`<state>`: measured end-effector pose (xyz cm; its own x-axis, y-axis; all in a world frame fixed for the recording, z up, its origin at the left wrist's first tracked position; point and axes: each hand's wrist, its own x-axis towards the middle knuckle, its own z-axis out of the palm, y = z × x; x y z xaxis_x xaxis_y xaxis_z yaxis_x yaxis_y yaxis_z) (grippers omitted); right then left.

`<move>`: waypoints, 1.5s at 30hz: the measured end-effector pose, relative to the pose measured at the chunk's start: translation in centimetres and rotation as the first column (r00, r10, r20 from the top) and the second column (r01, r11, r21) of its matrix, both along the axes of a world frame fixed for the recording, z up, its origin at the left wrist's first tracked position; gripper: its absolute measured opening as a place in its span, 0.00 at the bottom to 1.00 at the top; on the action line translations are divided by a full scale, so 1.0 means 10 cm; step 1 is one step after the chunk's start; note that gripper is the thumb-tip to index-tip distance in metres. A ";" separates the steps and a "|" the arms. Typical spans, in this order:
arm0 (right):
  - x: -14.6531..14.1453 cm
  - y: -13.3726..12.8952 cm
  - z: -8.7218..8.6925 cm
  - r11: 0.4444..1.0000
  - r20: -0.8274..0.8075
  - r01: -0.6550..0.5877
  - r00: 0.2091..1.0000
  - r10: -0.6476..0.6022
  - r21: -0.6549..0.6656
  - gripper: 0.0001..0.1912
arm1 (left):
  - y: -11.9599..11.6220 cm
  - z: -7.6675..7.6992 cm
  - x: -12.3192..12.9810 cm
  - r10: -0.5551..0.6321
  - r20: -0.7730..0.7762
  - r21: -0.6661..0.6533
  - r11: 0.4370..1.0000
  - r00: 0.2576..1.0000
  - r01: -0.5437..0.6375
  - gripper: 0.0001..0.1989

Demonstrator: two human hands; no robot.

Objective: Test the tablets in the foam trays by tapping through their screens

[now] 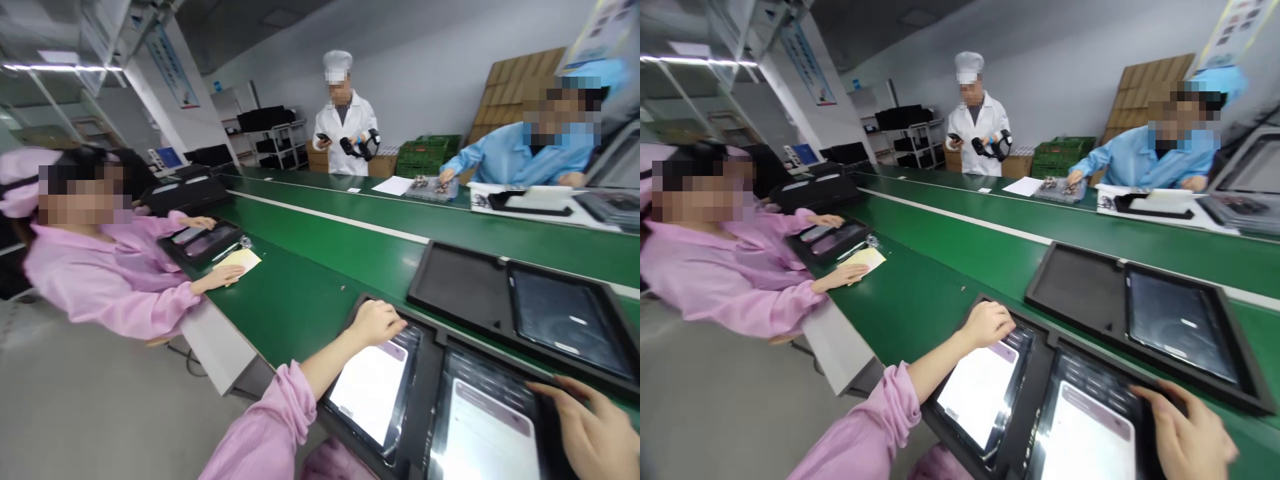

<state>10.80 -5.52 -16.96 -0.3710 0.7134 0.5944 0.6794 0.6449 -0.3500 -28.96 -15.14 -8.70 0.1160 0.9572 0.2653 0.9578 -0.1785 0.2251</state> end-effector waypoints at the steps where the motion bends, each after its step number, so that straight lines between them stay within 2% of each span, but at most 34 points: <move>1: -0.06 -0.05 0.08 0.999 -0.015 0.050 0.999 -0.051 -0.014 0.29 | 0.00 0.01 -0.02 -0.001 0.014 -0.002 1.000 1.000 0.001 0.19; 3: -0.19 -0.14 0.23 0.994 -0.089 0.108 0.990 -0.110 -0.033 0.33 | 0.00 0.04 -0.05 -0.024 0.043 -0.006 1.000 0.999 0.024 0.21; 7: -0.37 -0.22 0.40 0.980 -0.130 0.140 0.979 -0.158 -0.141 0.31 | 0.05 0.08 -0.16 -0.096 0.096 -0.005 0.995 0.991 0.096 0.23; 14: -0.48 -0.26 0.45 0.980 -0.119 0.123 0.983 -0.142 -0.154 0.23 | 0.15 0.09 -0.25 -0.201 0.110 -0.037 0.978 0.973 0.206 0.24; 18: -0.51 -0.26 0.46 0.981 -0.085 0.080 0.992 -0.097 -0.179 0.21 | 0.22 0.11 -0.19 -0.054 0.108 -0.103 0.993 0.993 0.065 0.29; 21: -0.54 -0.26 0.51 0.973 -0.023 0.092 0.995 -0.099 -0.214 0.21 | 0.31 0.13 -0.10 0.037 0.073 -0.187 0.982 0.997 -0.023 0.30; 23: -0.55 -0.26 0.56 0.960 -0.001 0.155 0.987 -0.159 -0.235 0.21 | 0.35 0.16 -0.04 0.054 0.049 -0.227 0.973 0.997 -0.041 0.30; 25: -0.55 -0.27 0.60 0.932 -0.005 0.270 0.960 -0.279 -0.243 0.20 | 0.36 0.19 0.01 0.068 0.022 -0.261 0.964 0.997 -0.060 0.29; 28: -0.55 -0.30 0.61 0.842 0.056 0.472 0.878 -0.475 -0.260 0.17 | 0.36 0.26 0.06 0.073 -0.025 -0.300 0.951 0.997 -0.077 0.28; 30: -0.55 -0.31 0.60 0.797 0.134 0.529 0.848 -0.514 -0.291 0.15 | 0.37 0.31 0.08 0.068 -0.057 -0.325 0.942 0.996 -0.083 0.24; 32: -0.54 -0.31 0.59 0.784 0.166 0.508 0.860 -0.482 -0.356 0.18 | 0.37 0.37 0.10 0.058 -0.084 -0.345 0.935 0.995 -0.084 0.22; 34: -0.52 -0.26 0.58 0.762 0.124 0.450 0.886 -0.448 -0.465 0.21 | 0.39 0.43 0.11 0.030 -0.108 -0.366 0.928 0.994 -0.068 0.21; 38: -0.44 -0.10 0.58 0.638 -0.081 0.268 0.883 -0.462 -0.722 0.23 | 0.44 0.52 0.06 -0.034 -0.141 -0.420 0.907 0.989 -0.029 0.21; 40: -0.39 -0.03 0.57 0.611 -0.140 0.207 0.871 -0.470 -0.764 0.25 | 0.48 0.53 0.02 -0.042 -0.151 -0.441 0.897 0.988 -0.030 0.23; 45: -0.35 0.03 0.58 0.603 -0.197 0.147 0.862 -0.467 -0.784 0.31 | 0.61 0.45 -0.08 -0.029 -0.177 -0.457 0.888 0.984 -0.055 0.28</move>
